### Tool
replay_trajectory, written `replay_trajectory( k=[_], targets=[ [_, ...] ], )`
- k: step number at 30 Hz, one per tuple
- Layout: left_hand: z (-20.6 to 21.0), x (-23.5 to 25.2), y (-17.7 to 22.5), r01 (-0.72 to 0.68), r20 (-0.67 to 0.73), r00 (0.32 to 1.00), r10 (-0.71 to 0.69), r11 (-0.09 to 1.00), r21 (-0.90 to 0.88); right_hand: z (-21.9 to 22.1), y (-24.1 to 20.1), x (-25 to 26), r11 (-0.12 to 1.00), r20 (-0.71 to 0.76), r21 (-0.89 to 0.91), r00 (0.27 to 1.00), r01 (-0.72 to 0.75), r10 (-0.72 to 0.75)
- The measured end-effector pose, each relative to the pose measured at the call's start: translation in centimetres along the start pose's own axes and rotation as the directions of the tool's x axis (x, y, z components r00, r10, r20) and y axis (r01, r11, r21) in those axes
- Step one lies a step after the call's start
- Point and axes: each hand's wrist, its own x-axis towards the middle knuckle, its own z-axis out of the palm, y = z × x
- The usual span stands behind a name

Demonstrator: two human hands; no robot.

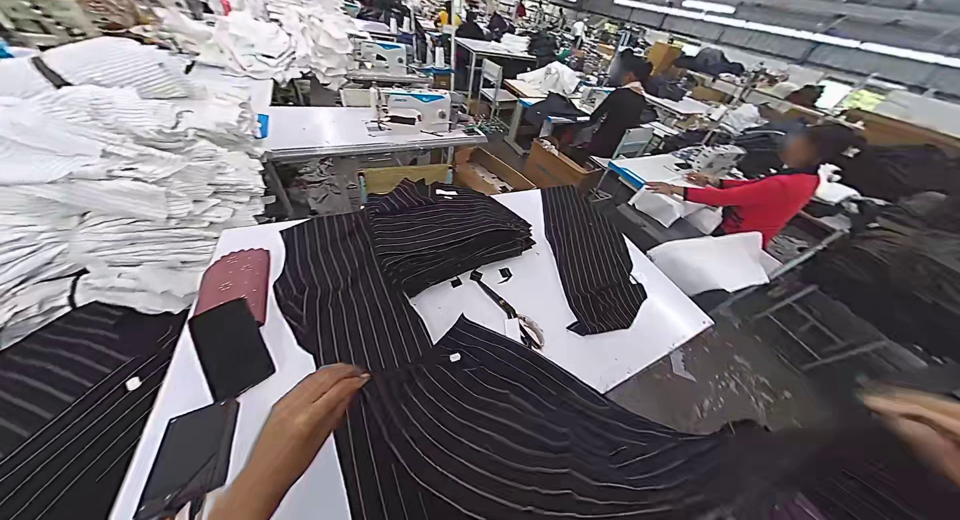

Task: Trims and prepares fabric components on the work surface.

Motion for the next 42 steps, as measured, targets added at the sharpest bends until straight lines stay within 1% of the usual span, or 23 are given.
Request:
replay_trajectory(
  k=[2,3,4,6,8,10,13,15,16,17,18,19,22,23,25,28,30,32,33,35,38,40,42],
  targets=[
    [2.5,4.7,3.9,-0.203,-0.085,0.977,0.196,0.975,-0.090,6.9,-1.9,4.3,0.974,0.060,-0.056,0.975,0.219,-0.216],
    [3.4,7.0,6.5,-0.321,-0.126,0.944,0.306,0.938,-0.131,10.3,-3.6,6.0,0.951,0.116,0.015,0.944,0.310,-0.309],
    [3.8,9.1,9.1,-0.429,-0.156,0.900,0.406,0.888,-0.165,13.1,-5.6,7.4,0.915,0.219,0.137,0.889,0.380,-0.402],
    [3.1,12.7,13.1,-0.582,-0.216,0.811,0.544,0.789,-0.199,16.9,-9.6,9.7,0.808,0.409,0.351,0.699,0.473,-0.587],
    [1.9,14.5,14.8,-0.629,-0.255,0.774,0.580,0.753,-0.196,18.2,-12.0,11.5,0.722,0.500,0.464,0.520,0.514,-0.692],
    [1.8,14.3,15.0,-0.610,-0.224,0.789,0.572,0.775,-0.168,18.0,-12.6,12.6,0.693,0.521,0.497,0.459,0.522,-0.719],
    [4.6,10.7,14.2,-0.524,0.041,0.842,0.538,0.834,-0.172,16.9,-11.8,13.5,0.699,0.418,0.499,0.565,0.512,-0.711],
    [5.7,8.3,12.6,-0.335,0.328,0.866,0.378,0.925,-0.182,15.6,-10.2,14.2,0.739,0.293,0.444,0.698,0.506,-0.654],
    [4.9,8.2,11.4,-0.149,0.505,0.834,0.223,0.972,-0.184,14.9,-9.1,14.8,0.775,0.224,0.412,0.771,0.479,-0.596],
    [3.4,8.7,9.8,0.049,0.649,0.758,0.066,0.986,-0.159,14.1,-7.7,15.5,0.817,0.154,0.377,0.841,0.436,-0.519],
    [1.6,9.3,7.7,0.225,0.738,0.673,-0.049,0.964,-0.142,13.6,-6.0,16.2,0.861,0.099,0.350,0.900,0.369,-0.426],
    [-0.1,9.6,5.6,0.348,0.753,0.651,-0.096,0.919,-0.184,13.5,-4.1,17.1,0.895,0.056,0.345,0.946,0.283,-0.320],
    [-3.4,11.3,0.6,0.522,0.671,0.733,-0.116,0.728,-0.445,17.0,0.0,21.5,0.919,0.080,0.394,0.996,0.007,-0.042],
    [-3.2,12.3,-0.6,0.501,0.614,0.771,-0.171,0.757,-0.418,18.9,0.4,23.2,0.916,0.114,0.394,0.993,-0.069,0.026],
    [-2.2,15.5,-2.5,0.369,0.388,0.874,-0.293,0.919,-0.139,21.9,-0.4,26.9,0.897,0.097,0.419,0.989,-0.141,0.110],
    [-3.1,21.9,-4.2,0.233,-0.070,0.972,-0.225,0.963,0.135,23.1,-3.5,32.6,0.834,-0.136,0.552,0.988,0.010,0.078],
    [-4.7,24.7,-4.6,0.201,-0.294,0.947,-0.133,0.956,0.215,23.5,-4.7,35.9,0.725,-0.294,0.670,0.954,0.158,0.064],
    [-4.9,25.6,-5.9,0.218,-0.390,0.915,-0.103,0.940,0.262,25.0,-4.3,38.9,0.587,-0.370,0.755,0.929,0.292,0.014],
    [-4.3,25.3,-7.1,0.228,-0.399,0.911,-0.101,0.931,0.286,26.7,-3.4,40.0,0.565,-0.397,0.753,0.918,0.337,-0.019],
    [-2.1,24.3,-8.9,0.251,-0.344,0.930,-0.128,0.907,0.340,31.4,-0.8,40.3,0.634,-0.364,0.707,0.930,0.313,-0.054],
    [3.3,20.8,-11.1,0.284,-0.124,0.959,-0.256,0.894,0.346,40.0,3.7,37.7,0.799,-0.089,0.601,0.992,-0.019,0.090],
    [7.3,16.9,-12.0,0.385,0.061,0.905,-0.421,0.872,0.301,45.2,7.3,34.8,0.871,0.151,0.455,0.980,-0.185,0.129],
    [9.9,12.7,-11.6,0.490,0.202,0.816,-0.541,0.834,0.254,47.5,10.1,30.7,0.937,0.268,0.290,0.957,-0.192,0.114]
  ],
)
